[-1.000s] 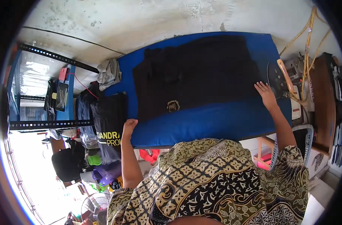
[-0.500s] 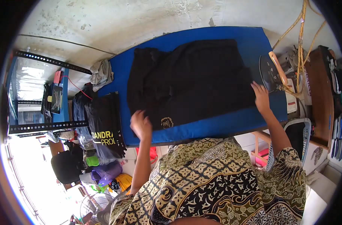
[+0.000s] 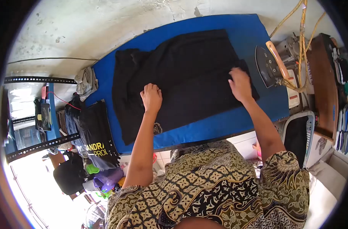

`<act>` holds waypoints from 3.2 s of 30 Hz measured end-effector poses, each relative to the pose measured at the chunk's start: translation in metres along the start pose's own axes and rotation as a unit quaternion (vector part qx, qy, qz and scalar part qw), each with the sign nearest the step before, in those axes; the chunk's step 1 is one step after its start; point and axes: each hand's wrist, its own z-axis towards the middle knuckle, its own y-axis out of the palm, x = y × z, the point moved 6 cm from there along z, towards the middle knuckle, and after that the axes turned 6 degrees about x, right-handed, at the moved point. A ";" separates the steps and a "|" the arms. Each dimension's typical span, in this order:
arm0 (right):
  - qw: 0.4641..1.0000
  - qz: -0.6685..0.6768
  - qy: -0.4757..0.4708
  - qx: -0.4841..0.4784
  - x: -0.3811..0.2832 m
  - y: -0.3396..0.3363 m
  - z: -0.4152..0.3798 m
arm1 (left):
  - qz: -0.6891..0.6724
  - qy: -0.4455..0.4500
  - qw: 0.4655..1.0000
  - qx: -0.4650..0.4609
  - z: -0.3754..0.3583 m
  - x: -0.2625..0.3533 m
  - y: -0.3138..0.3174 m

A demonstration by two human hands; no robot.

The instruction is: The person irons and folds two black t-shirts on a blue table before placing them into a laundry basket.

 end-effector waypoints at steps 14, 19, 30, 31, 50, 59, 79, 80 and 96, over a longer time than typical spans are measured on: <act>0.981 -0.166 0.077 0.070 0.000 0.008 -0.012 | -0.156 -0.074 0.981 0.091 -0.034 0.055 0.014; 0.969 0.181 -0.166 0.005 -0.115 0.019 0.010 | -0.134 0.111 0.985 -0.006 -0.039 0.113 0.022; 0.998 -0.006 -0.052 -0.028 -0.004 -0.009 0.014 | -0.118 0.125 0.985 -0.014 -0.026 0.147 0.032; 0.998 -0.051 -0.024 -0.039 0.011 -0.013 0.023 | -0.129 0.148 0.980 -0.020 -0.021 0.154 0.033; 0.848 0.279 0.393 -0.220 0.086 -0.096 0.005 | 0.065 -0.345 0.935 0.056 -0.241 -0.165 -0.030; 0.889 0.244 0.352 -0.162 0.091 -0.067 0.027 | 0.081 -0.264 0.961 0.031 -0.197 -0.100 -0.056; 0.883 0.064 -0.300 -0.355 -0.340 0.105 0.107 | -0.074 -0.072 0.994 0.029 -0.104 -0.157 -0.027; 0.899 -0.005 -0.273 -0.343 -0.318 0.111 0.124 | -0.080 -0.061 0.995 0.023 -0.103 -0.159 -0.028; 0.893 0.243 0.003 -0.378 -0.251 0.117 0.147 | -0.283 0.064 0.955 -0.065 0.046 -0.187 -0.016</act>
